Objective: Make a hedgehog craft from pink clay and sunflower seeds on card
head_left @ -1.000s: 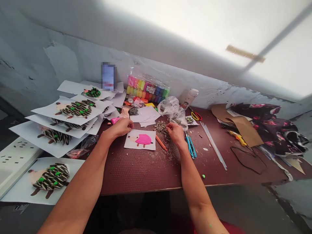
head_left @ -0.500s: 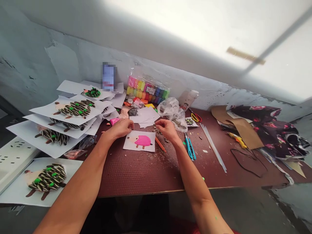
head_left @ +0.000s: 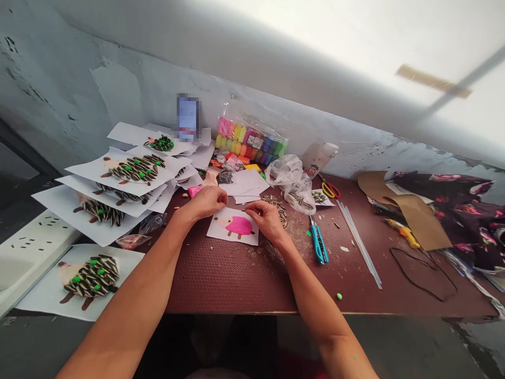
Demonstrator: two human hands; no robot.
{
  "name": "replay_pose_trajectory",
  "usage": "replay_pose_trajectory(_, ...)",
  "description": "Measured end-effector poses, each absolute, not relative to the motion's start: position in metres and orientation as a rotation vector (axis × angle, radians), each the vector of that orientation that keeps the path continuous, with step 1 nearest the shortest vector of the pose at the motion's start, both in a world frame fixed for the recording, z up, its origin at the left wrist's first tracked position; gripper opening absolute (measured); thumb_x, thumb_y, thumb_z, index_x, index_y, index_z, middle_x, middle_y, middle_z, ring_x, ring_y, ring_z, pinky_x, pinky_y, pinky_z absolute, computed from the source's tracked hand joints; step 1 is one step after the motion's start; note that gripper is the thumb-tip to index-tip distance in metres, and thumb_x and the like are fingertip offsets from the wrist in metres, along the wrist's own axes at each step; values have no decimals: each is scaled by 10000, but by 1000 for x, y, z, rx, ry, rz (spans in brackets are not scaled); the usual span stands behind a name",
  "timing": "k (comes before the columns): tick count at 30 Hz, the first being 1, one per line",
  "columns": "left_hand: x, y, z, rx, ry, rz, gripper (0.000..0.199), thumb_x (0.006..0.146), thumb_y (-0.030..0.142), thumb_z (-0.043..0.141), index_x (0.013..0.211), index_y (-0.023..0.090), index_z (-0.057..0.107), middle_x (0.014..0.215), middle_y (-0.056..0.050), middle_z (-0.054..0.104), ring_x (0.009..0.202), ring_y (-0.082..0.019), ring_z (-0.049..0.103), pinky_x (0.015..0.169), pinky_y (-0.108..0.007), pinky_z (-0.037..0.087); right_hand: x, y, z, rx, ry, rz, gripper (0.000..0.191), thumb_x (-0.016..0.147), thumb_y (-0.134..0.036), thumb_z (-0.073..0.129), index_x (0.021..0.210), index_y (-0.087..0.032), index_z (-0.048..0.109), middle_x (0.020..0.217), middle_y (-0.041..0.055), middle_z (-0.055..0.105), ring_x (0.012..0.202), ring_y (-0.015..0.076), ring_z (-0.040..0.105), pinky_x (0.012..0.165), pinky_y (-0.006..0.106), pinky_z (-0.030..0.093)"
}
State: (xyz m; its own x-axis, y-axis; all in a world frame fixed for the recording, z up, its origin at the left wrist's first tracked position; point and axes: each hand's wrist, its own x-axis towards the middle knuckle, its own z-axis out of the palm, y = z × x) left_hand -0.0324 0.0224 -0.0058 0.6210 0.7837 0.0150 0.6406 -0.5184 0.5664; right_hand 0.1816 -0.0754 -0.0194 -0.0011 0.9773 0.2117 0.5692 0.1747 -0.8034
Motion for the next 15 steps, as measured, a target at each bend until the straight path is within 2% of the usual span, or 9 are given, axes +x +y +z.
replay_pose_trajectory(5, -31, 21, -8, 2260, 1105, 321, 252, 708, 153, 581, 841, 173, 793, 830, -55, 774, 779, -206, 675, 703, -274, 484, 171, -78, -20, -1485, -1843, 579, 155, 843, -102, 670, 859, -212, 778, 864, 18, 743, 754, 141, 622, 741, 249, 462)
replay_pose_trajectory(15, -27, 18, -6, 2279, 1107, 234, 263, 728, 104, 572, 850, 164, 797, 837, -50, 787, 765, -189, 683, 681, -255, 464, 161, -81, -24, -1588, -1971, 384, 149, 920, -128, 662, 923, -219, 780, 893, 37, 722, 829, 164, 621, 783, 263, 447)
